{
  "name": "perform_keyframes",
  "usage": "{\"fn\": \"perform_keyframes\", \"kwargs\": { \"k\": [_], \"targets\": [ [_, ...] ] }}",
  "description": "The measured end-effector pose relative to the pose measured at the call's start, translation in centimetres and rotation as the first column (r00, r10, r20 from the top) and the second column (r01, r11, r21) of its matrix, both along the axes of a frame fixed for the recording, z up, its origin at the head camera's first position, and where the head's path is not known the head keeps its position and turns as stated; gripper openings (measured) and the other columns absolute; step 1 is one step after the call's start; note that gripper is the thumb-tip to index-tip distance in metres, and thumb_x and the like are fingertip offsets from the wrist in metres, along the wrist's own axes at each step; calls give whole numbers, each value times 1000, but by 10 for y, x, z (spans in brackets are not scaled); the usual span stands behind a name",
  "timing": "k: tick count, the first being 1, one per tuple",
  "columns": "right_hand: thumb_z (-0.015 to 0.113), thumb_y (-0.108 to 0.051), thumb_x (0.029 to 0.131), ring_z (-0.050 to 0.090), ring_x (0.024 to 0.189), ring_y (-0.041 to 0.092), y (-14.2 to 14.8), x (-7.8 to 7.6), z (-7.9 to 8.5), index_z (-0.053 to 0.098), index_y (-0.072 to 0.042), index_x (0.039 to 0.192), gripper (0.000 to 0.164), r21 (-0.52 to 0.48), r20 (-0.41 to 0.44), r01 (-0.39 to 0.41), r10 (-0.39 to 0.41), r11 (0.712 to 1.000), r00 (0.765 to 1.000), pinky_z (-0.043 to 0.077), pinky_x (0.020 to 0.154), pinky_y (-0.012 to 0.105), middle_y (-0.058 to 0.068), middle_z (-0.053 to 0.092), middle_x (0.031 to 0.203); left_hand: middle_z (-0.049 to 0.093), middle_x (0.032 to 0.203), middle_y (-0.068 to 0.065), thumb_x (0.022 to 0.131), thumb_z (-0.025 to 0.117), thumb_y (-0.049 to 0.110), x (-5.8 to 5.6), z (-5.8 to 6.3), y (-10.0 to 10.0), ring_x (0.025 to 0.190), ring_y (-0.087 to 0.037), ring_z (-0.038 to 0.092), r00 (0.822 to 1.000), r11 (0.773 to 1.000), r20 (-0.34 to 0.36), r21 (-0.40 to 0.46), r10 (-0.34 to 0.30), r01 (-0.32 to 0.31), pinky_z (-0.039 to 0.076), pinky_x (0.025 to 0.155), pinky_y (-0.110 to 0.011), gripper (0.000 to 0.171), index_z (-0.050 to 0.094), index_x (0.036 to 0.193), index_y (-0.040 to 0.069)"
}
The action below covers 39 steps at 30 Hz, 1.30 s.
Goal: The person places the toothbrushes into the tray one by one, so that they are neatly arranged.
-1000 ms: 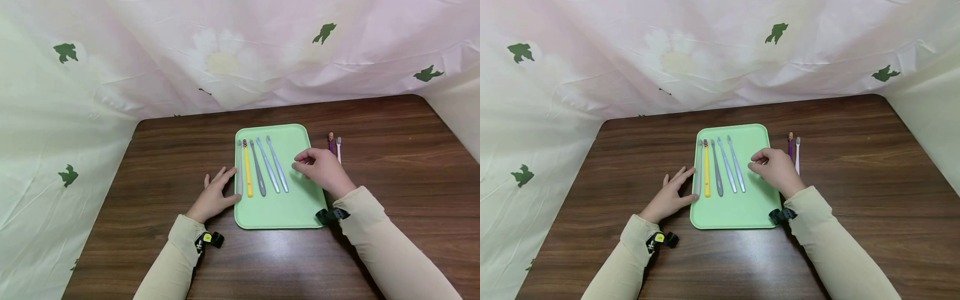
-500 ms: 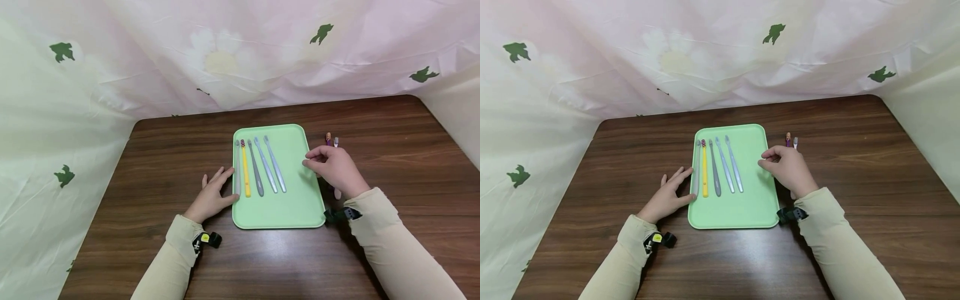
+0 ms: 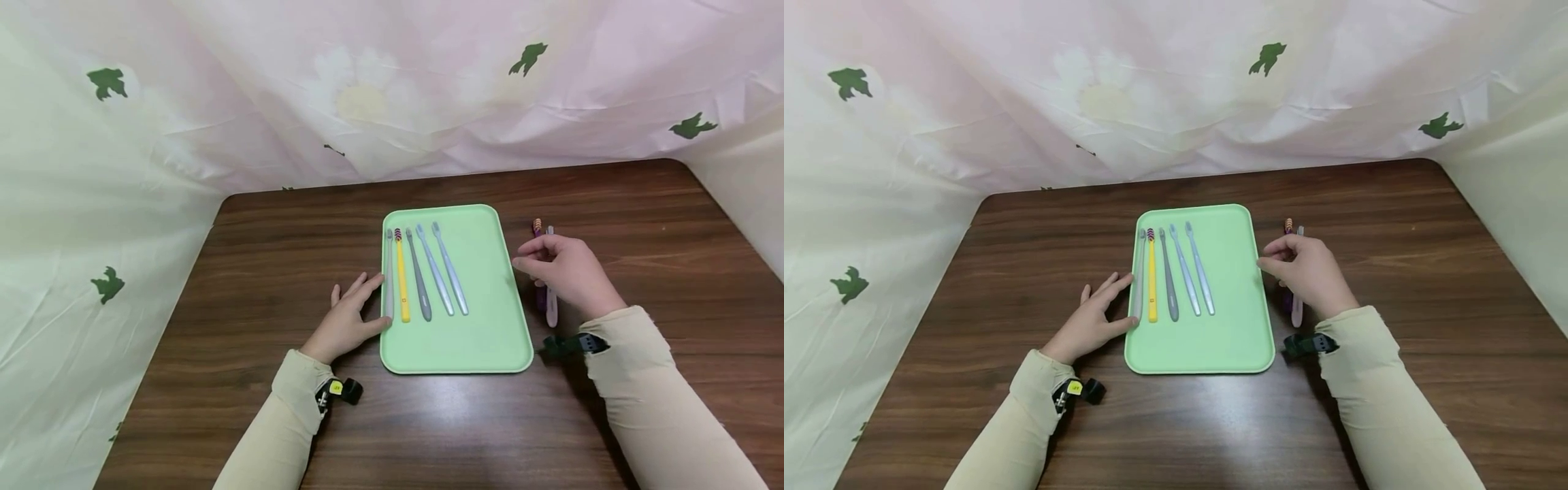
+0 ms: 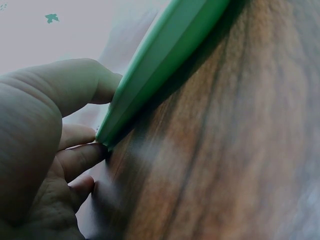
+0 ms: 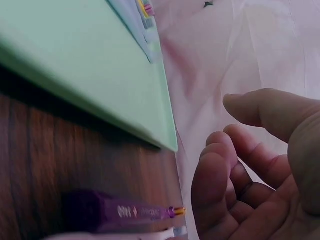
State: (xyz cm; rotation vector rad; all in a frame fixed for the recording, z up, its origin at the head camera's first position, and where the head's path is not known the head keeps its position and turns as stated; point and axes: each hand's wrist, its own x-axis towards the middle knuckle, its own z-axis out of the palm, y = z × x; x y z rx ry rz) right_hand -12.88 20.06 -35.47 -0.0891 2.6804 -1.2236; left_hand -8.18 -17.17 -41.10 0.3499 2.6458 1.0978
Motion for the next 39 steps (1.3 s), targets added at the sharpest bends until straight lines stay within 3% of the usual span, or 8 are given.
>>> {"fn": "perform_keyframes", "kwargs": {
  "k": [13, 20, 27, 39],
  "targets": [
    [69, -38, 95, 64, 72, 20, 33, -14, -21, 66, -1, 117, 43, 76, 19, 76, -78, 994, 997, 53, 60, 31, 16, 69, 98, 36, 160, -1, 91, 75, 29, 1, 1, 0, 153, -18, 15, 1000, 1000, -1, 3, 4, -4, -12, 119, -53, 79, 35, 158, 15],
    [70, -30, 94, 63, 71, 19, 39, -16, -29, 65, 2, 115, 38, 94, 18, 88, -90, 992, 996, 53, 59, 30, 15, 68, 96, 36, 160, -1, 91, 75, 29, 1, -1, 0, 153, -18, 15, 1000, 1000, 0, 4, 3, -3, -12, 119, -53, 79, 35, 158, 15],
    [71, -20, 93, 60, 69, 19, 43, -18, -31, 64, 2, 113, 31, 133, 19, 84, -88, 988, 996, 48, 57, 32, 11, 67, 87, 36, 160, -2, 91, 75, 29, 1, -1, 1, 153, -18, 16, 1000, 1000, -5, 4, 5, -5, -12, 119, -54, 79, 36, 157, 15],
    [72, -24, 91, 64, 66, 20, 41, -17, -26, 60, 7, 113, 40, 237, 42, 66, -78, 969, 996, 47, 55, 33, 18, 67, 89, 37, 160, -1, 91, 76, 29, 1, 0, 1, 153, -18, 16, 1000, 1000, -8, 2, 4, -4, -12, 119, -54, 79, 36, 157, 15]
  ]
}}
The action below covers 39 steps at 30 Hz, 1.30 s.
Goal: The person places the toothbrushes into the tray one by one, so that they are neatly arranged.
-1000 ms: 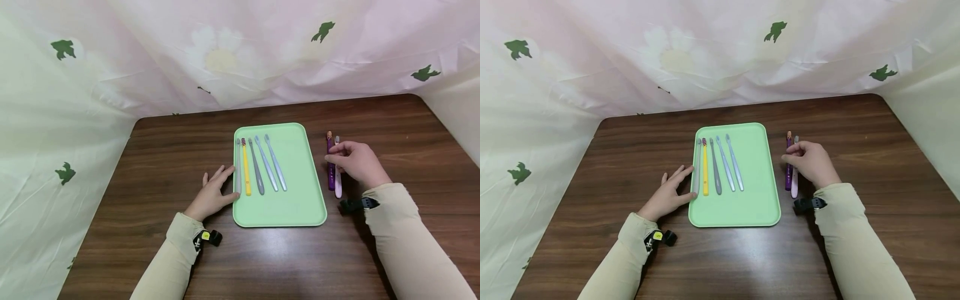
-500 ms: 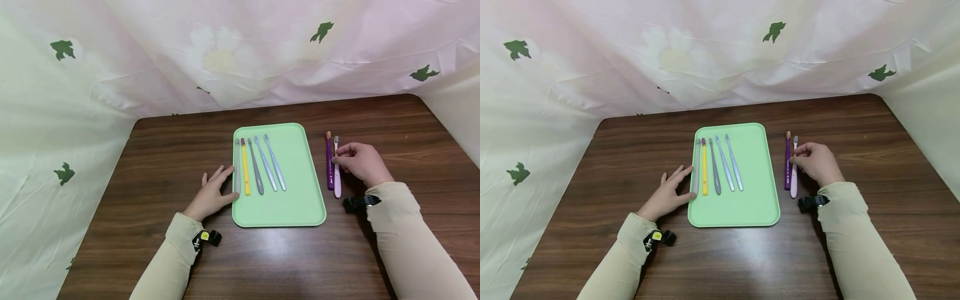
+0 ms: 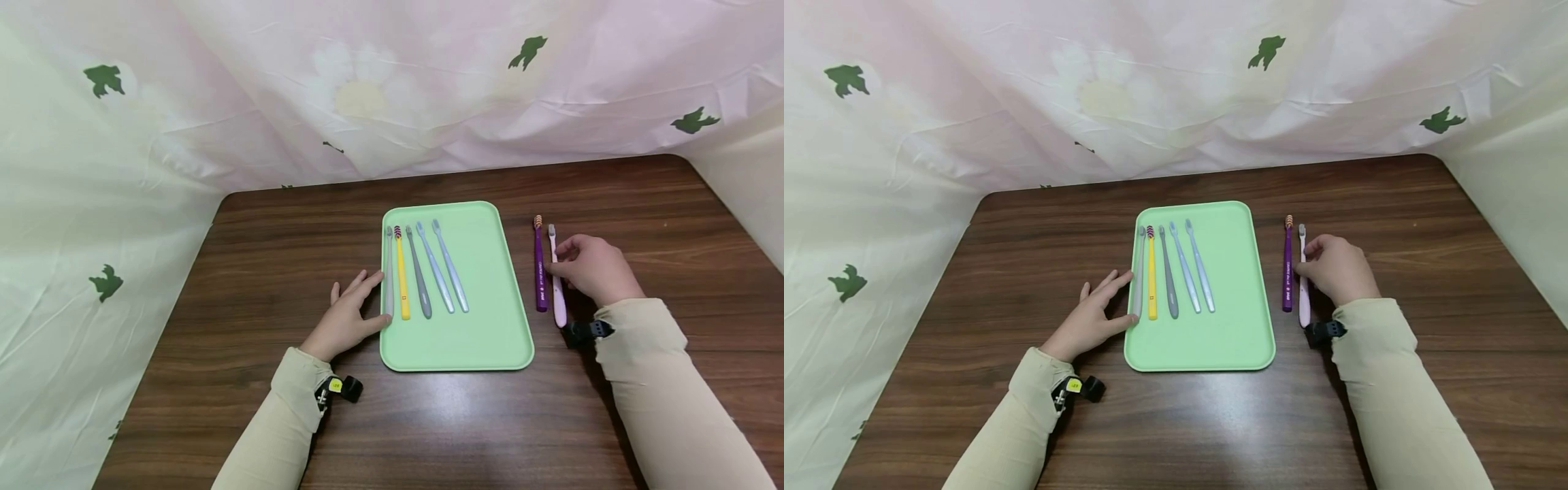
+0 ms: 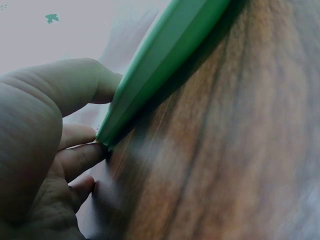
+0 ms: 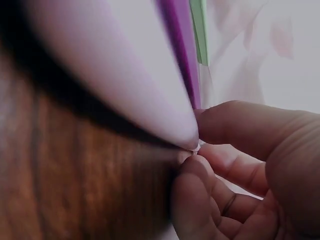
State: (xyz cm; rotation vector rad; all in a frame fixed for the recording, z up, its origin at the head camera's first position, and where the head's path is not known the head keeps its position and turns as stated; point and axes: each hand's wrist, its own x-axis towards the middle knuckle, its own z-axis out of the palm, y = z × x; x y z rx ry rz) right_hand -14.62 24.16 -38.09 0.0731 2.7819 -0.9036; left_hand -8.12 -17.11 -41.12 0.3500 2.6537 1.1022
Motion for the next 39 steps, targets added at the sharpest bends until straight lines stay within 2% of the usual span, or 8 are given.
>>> {"fn": "perform_keyframes", "kwargs": {
  "k": [5, 20, 30, 39],
  "targets": [
    [72, -21, 90, 65, 63, 18, 0, 0, 1, 60, 8, 112, 39, 16, -8, 4, -4, 1000, 1000, 47, 54, 33, 20, 69, 90, 37, 160, -2, 91, 76, 28, 0, 1, 0, 153, -18, 16, 1000, 1000, 1, 5, 0, 0, -12, 119, -54, 79, 36, 157, 14],
    [73, -20, 91, 66, 64, 18, 4, -3, -5, 58, 7, 114, 39, -50, -39, 43, -45, 998, 998, 50, 53, 33, 18, 69, 87, 37, 160, -3, 91, 76, 29, 0, 2, 1, 153, -19, 16, 1000, 1000, 10, 3, 5, -5, -12, 119, -54, 79, 36, 157, 15],
    [73, -22, 92, 67, 65, 16, -1, -3, 1, 61, 7, 117, 41, -68, -72, 21, -26, 997, 997, 51, 55, 32, 22, 69, 93, 37, 160, -2, 91, 76, 29, 0, 1, 0, 153, -18, 16, 1000, 1000, -1, 2, 2, -2, -12, 119, -53, 79, 36, 157, 15],
    [70, -18, 92, 68, 64, 17, -10, -2, 5, 62, 5, 117, 35, -112, -79, 5, -14, 994, 997, 52, 56, 29, 17, 70, 90, 36, 160, -2, 91, 75, 28, 0, 2, 0, 153, -18, 16, 1000, 1000, 5, 6, 0, -1, -12, 119, -54, 79, 36, 157, 15]
  ]
}}
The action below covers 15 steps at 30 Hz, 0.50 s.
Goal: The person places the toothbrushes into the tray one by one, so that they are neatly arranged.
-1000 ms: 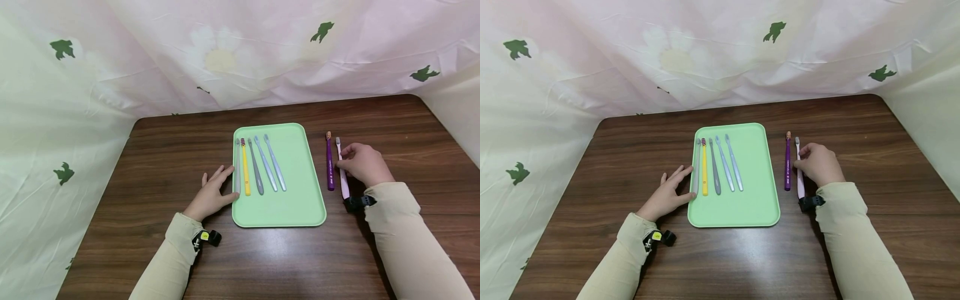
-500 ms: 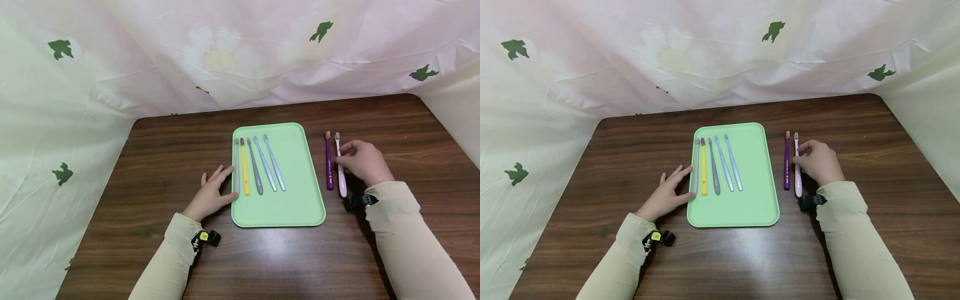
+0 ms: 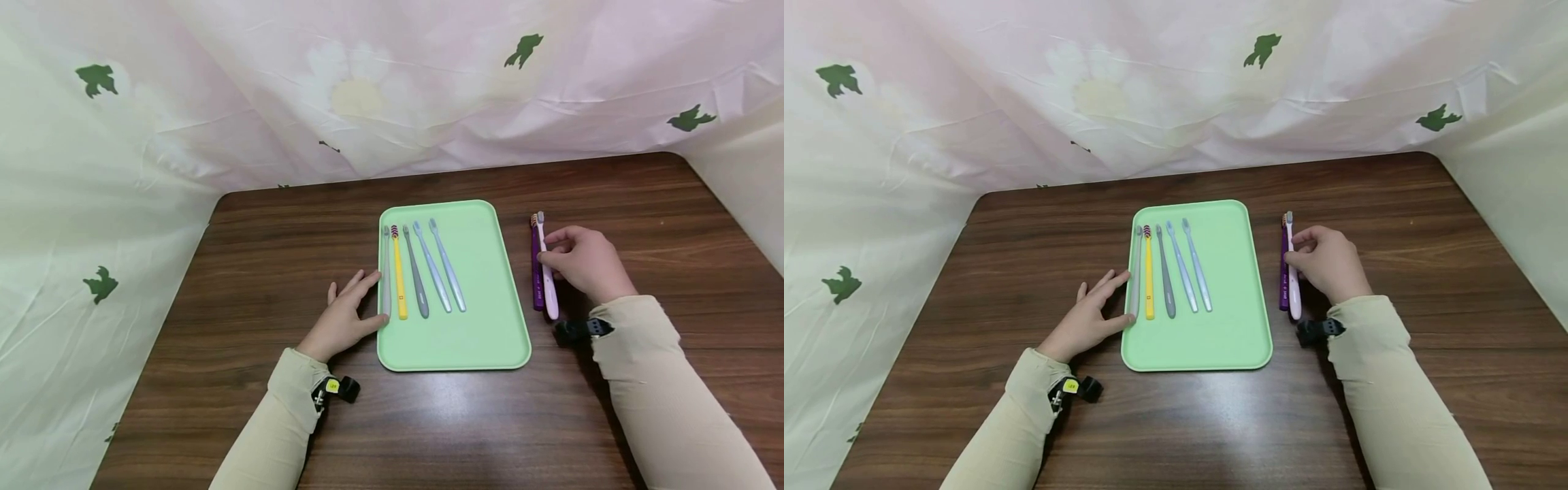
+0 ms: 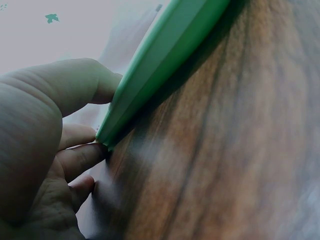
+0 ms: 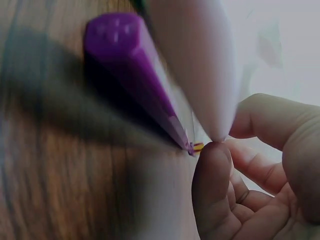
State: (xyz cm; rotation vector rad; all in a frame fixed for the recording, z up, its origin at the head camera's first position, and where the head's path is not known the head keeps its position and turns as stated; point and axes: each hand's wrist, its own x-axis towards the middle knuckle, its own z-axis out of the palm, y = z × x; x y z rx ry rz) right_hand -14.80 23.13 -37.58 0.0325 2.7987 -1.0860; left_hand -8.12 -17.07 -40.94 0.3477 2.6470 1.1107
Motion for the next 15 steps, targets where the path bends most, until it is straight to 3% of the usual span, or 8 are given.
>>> {"fn": "perform_keyframes", "kwargs": {
  "k": [15],
  "targets": [
    [71, -17, 91, 66, 64, 18, -16, 0, 2, 64, 3, 116, 33, -25, -29, -4, 3, 1000, 1000, 50, 55, 29, 13, 69, 87, 37, 160, -3, 90, 76, 27, 0, 1, 0, 153, -19, 15, 1000, 1000, -3, 6, -2, 2, -13, 118, -55, 79, 36, 157, 14]
  ]
}}
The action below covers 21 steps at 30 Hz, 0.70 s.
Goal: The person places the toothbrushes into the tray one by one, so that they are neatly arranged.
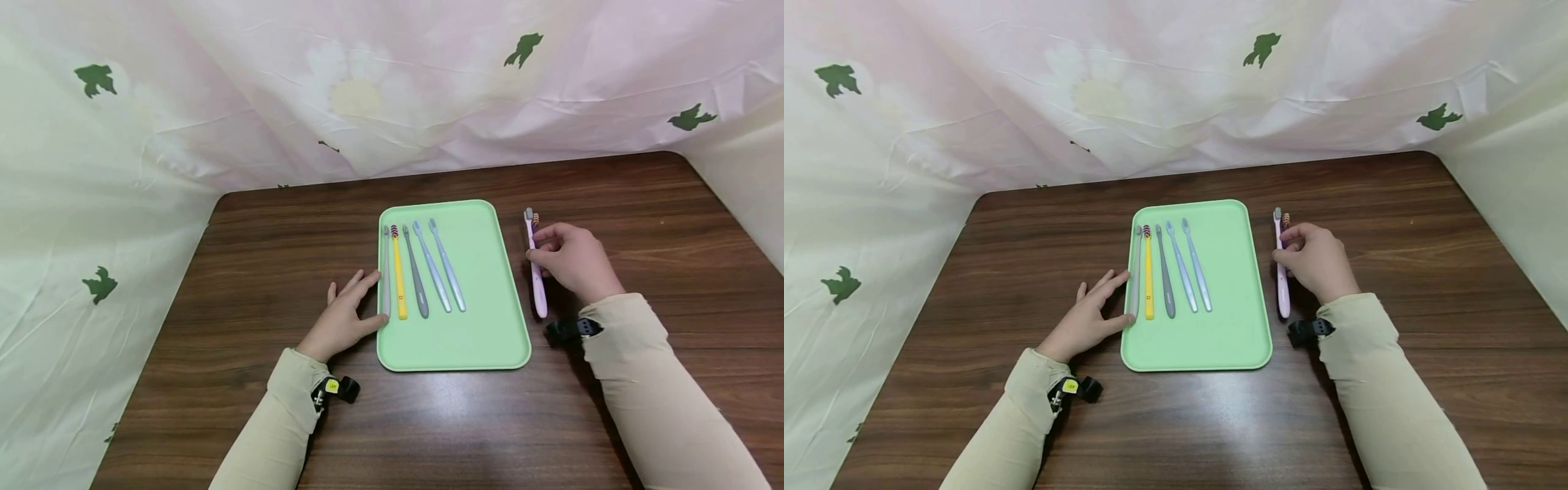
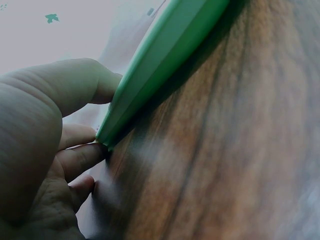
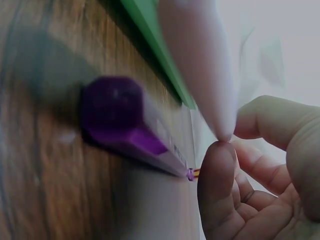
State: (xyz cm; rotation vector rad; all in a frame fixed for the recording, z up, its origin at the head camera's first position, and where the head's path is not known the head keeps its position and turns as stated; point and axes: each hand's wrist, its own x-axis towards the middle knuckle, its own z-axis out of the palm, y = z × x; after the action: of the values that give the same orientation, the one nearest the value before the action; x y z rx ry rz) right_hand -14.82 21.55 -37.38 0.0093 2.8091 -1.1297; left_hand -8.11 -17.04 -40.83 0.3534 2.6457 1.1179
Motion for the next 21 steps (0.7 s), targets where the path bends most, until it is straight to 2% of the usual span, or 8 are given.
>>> {"fn": "perform_keyframes", "kwargs": {
  "k": [13, 21],
  "targets": [
    [70, -16, 91, 65, 63, 16, -14, 1, 1, 65, 1, 112, 28, -27, -24, -19, 19, 999, 1000, 51, 57, 28, 11, 67, 85, 37, 160, -1, 91, 75, 28, 0, -1, -1, 153, -17, 15, 1000, 1000, 4, 3, 4, -4, -13, 119, -53, 78, 36, 157, 15],
    [70, -16, 92, 66, 66, 18, -24, 1, 0, 63, 0, 115, 29, -55, 22, -40, 41, 998, 999, 53, 59, 29, 12, 66, 87, 36, 160, 0, 91, 75, 28, 0, -2, 0, 153, -17, 15, 1000, 1000, 1, 5, 7, -7, -13, 119, -53, 78, 36, 157, 14]
  ]
}}
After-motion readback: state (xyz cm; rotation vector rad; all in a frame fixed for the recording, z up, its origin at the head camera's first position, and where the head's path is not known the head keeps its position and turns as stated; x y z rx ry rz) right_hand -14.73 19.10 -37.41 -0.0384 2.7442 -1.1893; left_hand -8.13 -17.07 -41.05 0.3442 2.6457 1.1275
